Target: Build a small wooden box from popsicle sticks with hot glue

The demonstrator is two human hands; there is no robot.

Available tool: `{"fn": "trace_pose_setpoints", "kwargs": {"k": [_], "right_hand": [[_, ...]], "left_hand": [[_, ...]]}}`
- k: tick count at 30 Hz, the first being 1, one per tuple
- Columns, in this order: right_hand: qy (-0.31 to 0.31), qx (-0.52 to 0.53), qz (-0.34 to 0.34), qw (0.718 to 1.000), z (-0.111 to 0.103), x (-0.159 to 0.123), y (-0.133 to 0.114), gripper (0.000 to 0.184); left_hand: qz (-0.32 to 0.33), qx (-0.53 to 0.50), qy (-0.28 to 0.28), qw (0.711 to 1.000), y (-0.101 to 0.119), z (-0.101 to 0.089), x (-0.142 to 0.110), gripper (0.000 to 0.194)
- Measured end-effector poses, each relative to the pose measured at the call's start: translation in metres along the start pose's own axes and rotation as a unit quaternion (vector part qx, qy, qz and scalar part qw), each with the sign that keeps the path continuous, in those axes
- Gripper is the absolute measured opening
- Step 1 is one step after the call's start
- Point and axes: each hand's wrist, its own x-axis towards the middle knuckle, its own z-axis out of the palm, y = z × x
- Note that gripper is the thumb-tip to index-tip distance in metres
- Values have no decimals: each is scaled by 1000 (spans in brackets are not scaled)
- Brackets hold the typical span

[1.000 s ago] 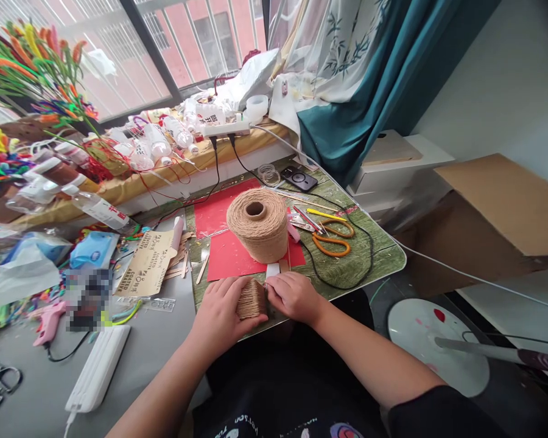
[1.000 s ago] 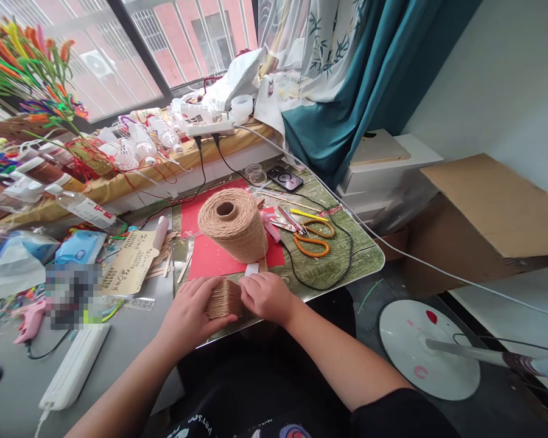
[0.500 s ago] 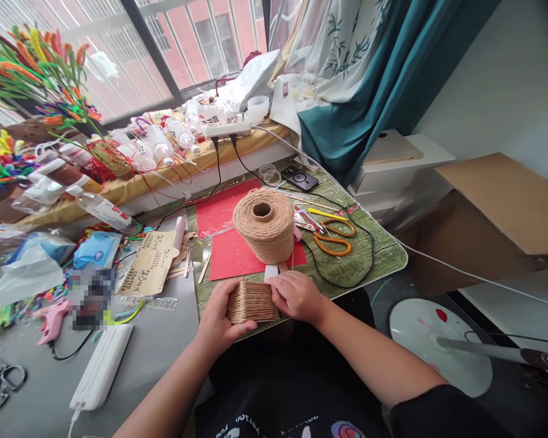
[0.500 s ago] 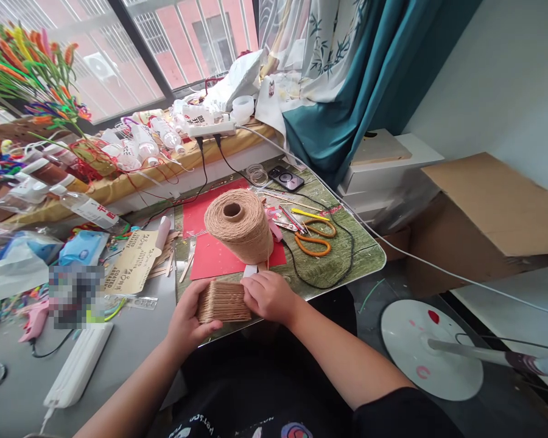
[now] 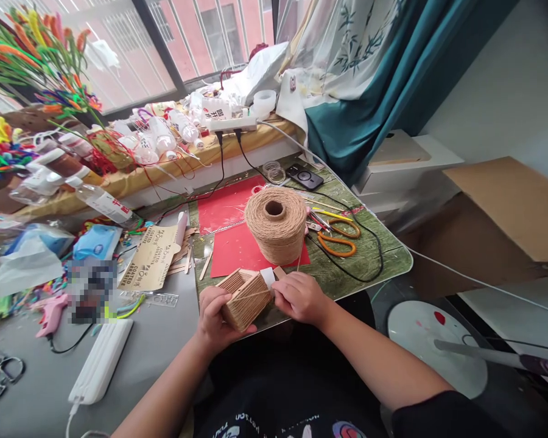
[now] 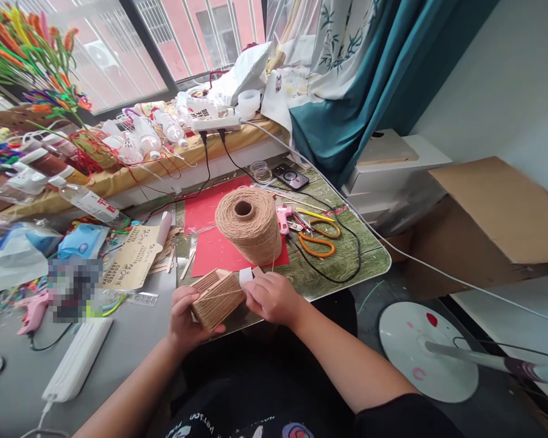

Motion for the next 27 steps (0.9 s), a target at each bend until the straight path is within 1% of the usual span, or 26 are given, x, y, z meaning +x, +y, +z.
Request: {"fn": "trace_pose_setpoints", "kwargs": {"k": [5,8,11,16,22,27], "right_hand": [[5,3,18,1000,2,-2,1,12],[5,7,27,1000,3,-2,2,14],[5,11,33,999,5,-1,2,15],[9,19,33,999,6,0,2,17],[19,33,44,998,2,4,1,7],[33,44,25,998,1,1,3,8]], "left_hand": [[37,25,-12,999,-3,-7,0,85],[50,29,-35,998,-5,-11,0,83],[51,24,-60,997,-6,-15,-2,80],[37,16,-81,996,-5,-16,-5,76],[55,-2,-75,996,1,-17,5,76],[48,-6,-77,996,3,-17,5,73]]}}
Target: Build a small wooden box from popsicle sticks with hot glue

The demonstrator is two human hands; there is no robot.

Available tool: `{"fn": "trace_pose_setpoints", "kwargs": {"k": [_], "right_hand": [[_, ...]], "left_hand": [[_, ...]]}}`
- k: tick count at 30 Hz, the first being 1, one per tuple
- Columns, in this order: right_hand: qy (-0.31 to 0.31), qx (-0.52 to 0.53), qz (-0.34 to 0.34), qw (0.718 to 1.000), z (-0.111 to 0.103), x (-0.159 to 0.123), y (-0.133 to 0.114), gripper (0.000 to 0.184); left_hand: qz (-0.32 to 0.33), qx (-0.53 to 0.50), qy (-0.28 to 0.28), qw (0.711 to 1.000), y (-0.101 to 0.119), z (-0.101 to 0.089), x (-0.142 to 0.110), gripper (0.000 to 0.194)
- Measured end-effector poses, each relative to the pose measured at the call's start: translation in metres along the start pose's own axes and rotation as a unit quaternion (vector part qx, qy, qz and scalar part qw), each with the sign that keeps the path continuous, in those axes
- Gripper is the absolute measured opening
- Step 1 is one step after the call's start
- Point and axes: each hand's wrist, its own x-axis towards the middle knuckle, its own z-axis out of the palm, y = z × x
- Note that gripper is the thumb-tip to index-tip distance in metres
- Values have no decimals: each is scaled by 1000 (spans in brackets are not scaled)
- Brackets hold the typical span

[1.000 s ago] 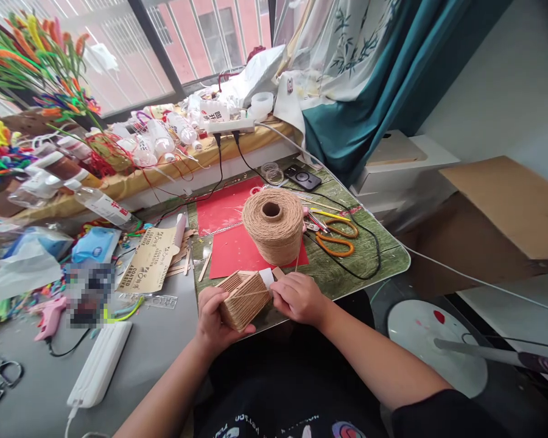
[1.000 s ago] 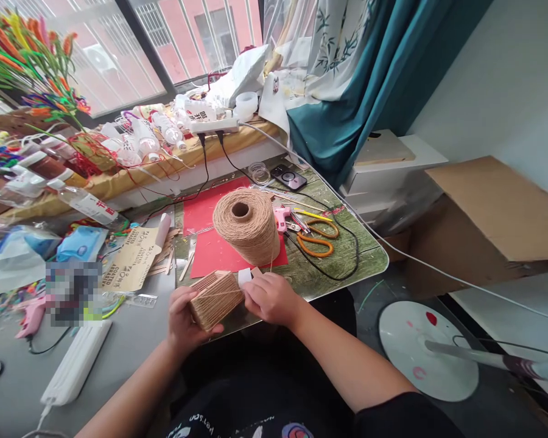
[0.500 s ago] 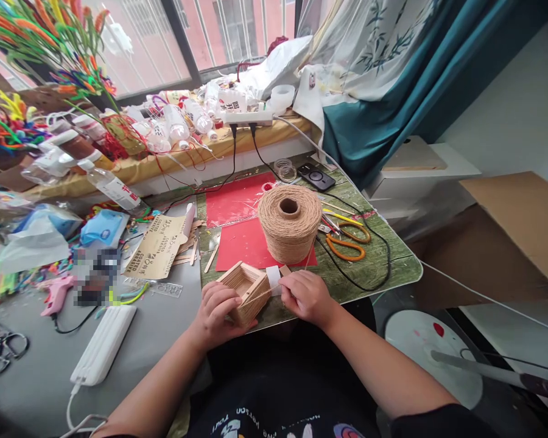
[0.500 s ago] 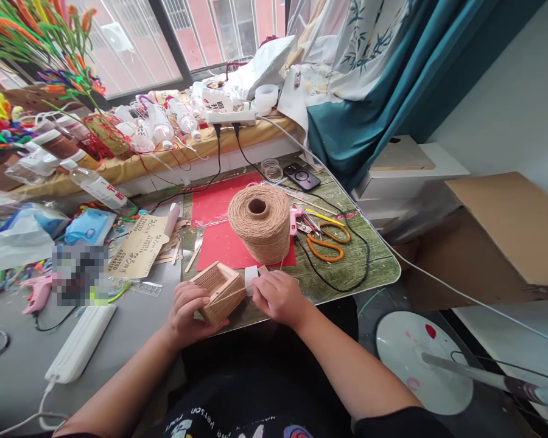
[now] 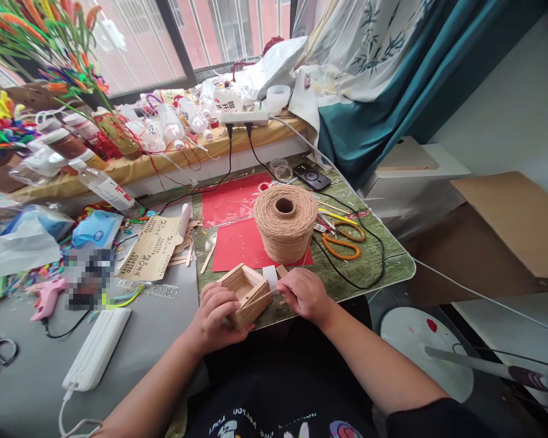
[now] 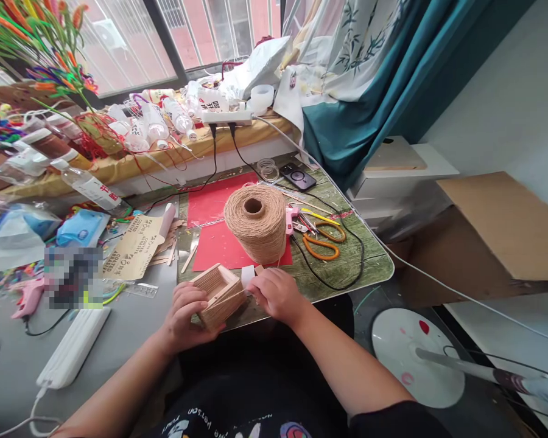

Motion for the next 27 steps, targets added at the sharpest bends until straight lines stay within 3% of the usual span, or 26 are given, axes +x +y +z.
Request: {"fn": "trace_pose_setpoints", "kwargs": {"k": [5,16,27], "right_hand": [[-16,4,-16,1000,2,-5,3,9],[-15,5,46,999,4,1,0,12],[-31,6,64,997,7,-1,3,14]], "left_hand": [[-21,-12,-13,1000,0,-3,3,72],[-51,-27,-59,997,4,-6,7,68],[-19,-18,-50,998,4,-5,6,66]]}}
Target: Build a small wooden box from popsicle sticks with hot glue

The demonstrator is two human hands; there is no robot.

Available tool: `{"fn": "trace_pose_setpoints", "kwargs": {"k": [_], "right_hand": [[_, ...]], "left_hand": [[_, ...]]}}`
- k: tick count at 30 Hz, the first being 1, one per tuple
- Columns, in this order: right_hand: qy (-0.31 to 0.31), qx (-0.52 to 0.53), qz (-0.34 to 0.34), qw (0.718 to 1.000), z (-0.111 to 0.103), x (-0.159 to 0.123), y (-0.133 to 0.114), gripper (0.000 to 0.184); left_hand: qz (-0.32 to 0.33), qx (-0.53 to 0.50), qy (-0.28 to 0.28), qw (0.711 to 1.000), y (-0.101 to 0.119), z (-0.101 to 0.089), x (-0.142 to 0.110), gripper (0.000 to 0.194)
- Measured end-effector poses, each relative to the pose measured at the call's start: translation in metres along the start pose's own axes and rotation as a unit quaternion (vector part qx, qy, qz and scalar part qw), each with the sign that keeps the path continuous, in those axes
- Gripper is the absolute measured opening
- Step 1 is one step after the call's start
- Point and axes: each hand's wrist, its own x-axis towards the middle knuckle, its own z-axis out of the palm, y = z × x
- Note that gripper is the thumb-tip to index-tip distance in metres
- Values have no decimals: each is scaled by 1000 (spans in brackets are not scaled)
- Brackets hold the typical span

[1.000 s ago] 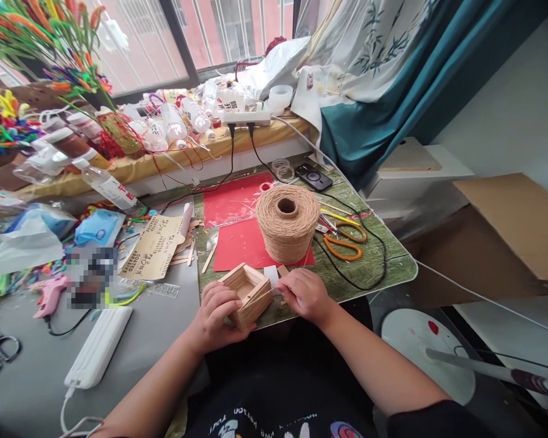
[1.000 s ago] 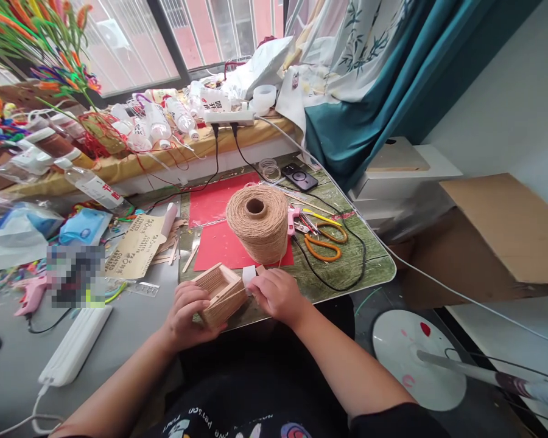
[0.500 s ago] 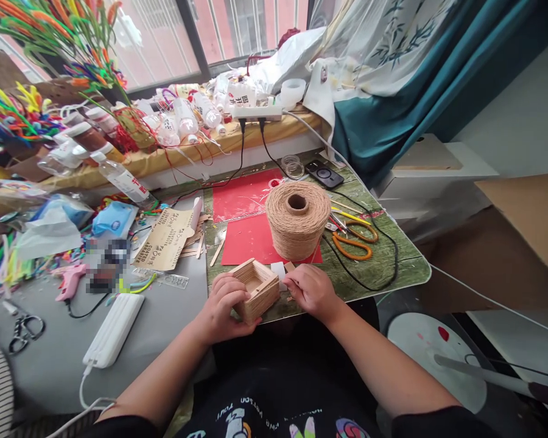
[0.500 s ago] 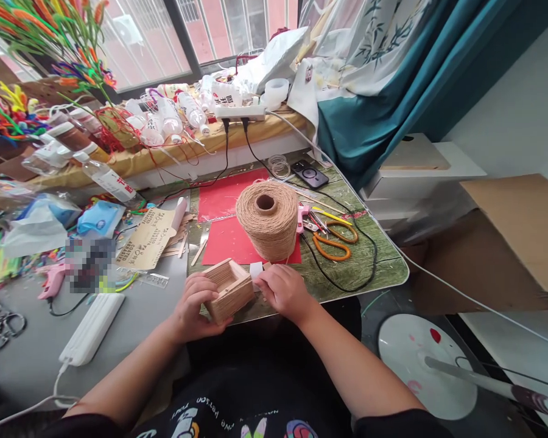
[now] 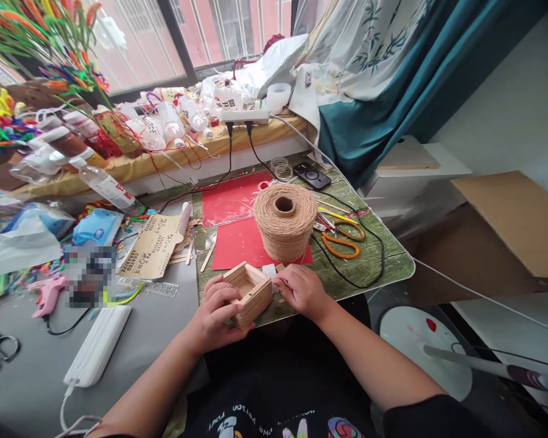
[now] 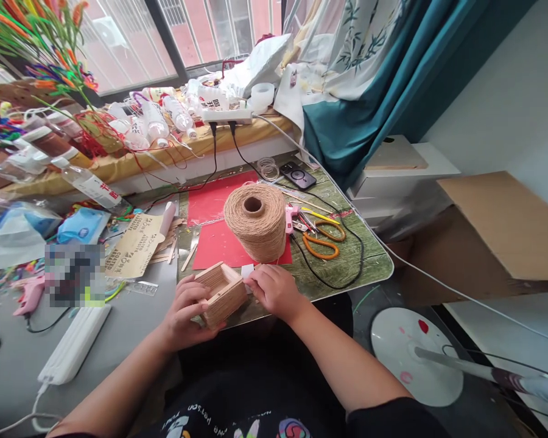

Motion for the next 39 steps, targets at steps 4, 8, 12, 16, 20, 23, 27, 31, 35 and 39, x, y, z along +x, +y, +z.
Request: {"fn": "trace_pose_setpoints", "kwargs": {"k": [4,8,12,16,20,23,27,31,35,39], "right_hand": [[-12,-9,-12,1000,-2,1,0,17],[-34,-4,-32,999,-4,1,-1,15],[-24,5,-66,998,-3,1,0,10],[-22,-6,-93,995,-3,4,1,27],[-42,-1,-128,991,-3,6,1,26],[-55,6,-140,989,0,6,2,28],[-67,14,-141,988,3,3,3,32],[-67,16,-142,987,2,3,3,33],[-77,9,-145,986,1,3,3,35],[-88,8,-156,984,1,3,3,36]], "left_hand": [[4,-1,0,1000,0,0,-2,60],[14,-11,-13,1000,-3,0,-5,55],[38,-16,-32,999,-8,-1,-6,49],[46,-8,-67,997,-17,2,-10,48],[36,-22,-79,996,-20,-1,-12,49],[-1,-44,-109,993,-9,-11,-4,49],[-135,-8,-74,988,21,-17,19,46],[-223,61,-112,966,35,-6,40,85],[-221,61,-130,965,25,3,45,81],[-195,25,-163,967,13,-4,45,76]]}}
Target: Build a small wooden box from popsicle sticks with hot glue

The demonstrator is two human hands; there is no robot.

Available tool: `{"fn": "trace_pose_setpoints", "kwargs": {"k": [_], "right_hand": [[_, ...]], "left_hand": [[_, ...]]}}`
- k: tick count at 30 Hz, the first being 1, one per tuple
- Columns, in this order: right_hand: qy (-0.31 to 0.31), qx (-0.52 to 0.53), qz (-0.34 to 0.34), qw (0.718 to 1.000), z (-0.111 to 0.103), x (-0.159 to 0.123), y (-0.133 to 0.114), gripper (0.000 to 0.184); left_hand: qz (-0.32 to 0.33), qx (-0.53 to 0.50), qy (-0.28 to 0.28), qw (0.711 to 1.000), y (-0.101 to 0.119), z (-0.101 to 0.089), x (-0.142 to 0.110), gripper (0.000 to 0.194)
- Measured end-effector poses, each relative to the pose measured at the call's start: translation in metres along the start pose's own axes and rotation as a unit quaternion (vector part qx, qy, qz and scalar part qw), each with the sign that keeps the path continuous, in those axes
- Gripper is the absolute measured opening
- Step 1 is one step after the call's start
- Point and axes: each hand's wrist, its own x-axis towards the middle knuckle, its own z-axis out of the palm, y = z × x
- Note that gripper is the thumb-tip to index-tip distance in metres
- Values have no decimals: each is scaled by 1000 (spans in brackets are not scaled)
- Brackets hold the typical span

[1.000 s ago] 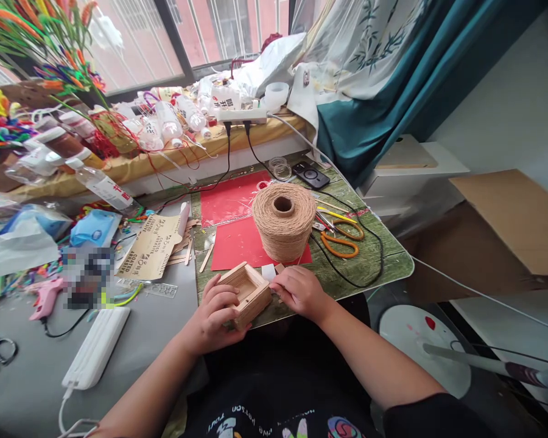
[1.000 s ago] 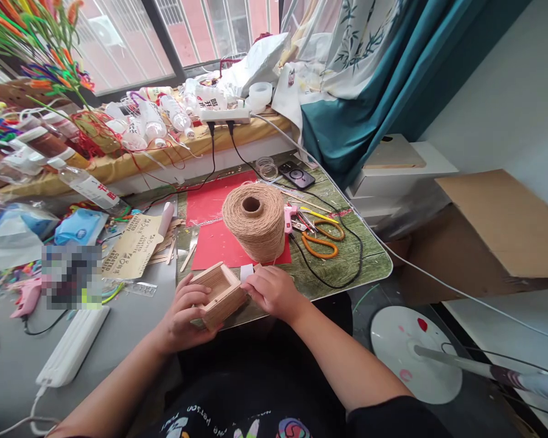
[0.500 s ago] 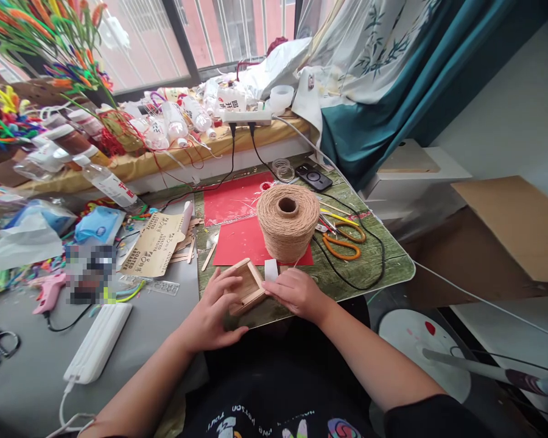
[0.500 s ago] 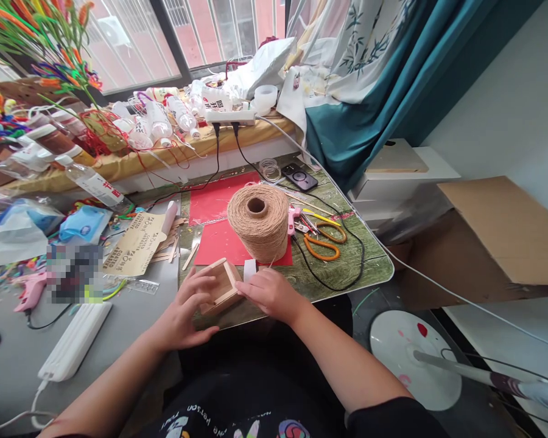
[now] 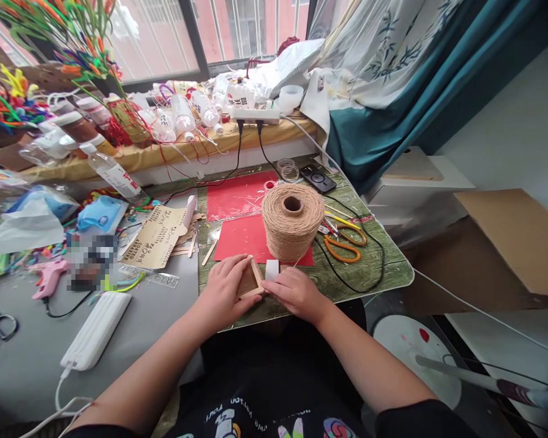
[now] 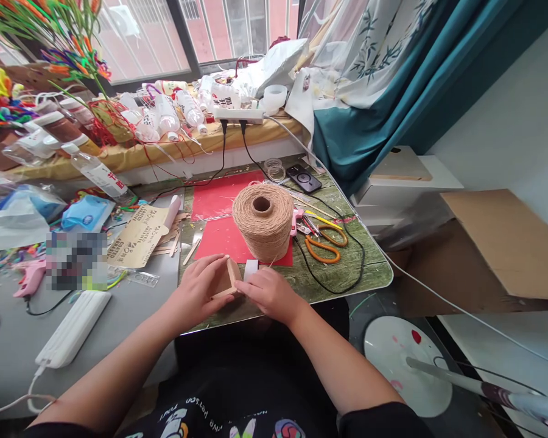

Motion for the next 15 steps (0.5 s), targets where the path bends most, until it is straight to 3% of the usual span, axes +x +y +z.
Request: {"fn": "trace_pose_setpoints", "kwargs": {"k": [7,15], "right_hand": [[14,1,2,1000,-1,0,-1,24],[7,-18,-4,1000,0,3,-5,12]], "left_hand": [[89,-54,-63,993,-10,-17,10,79],[122,-65,-142,980,-8,-33,21,76]]}}
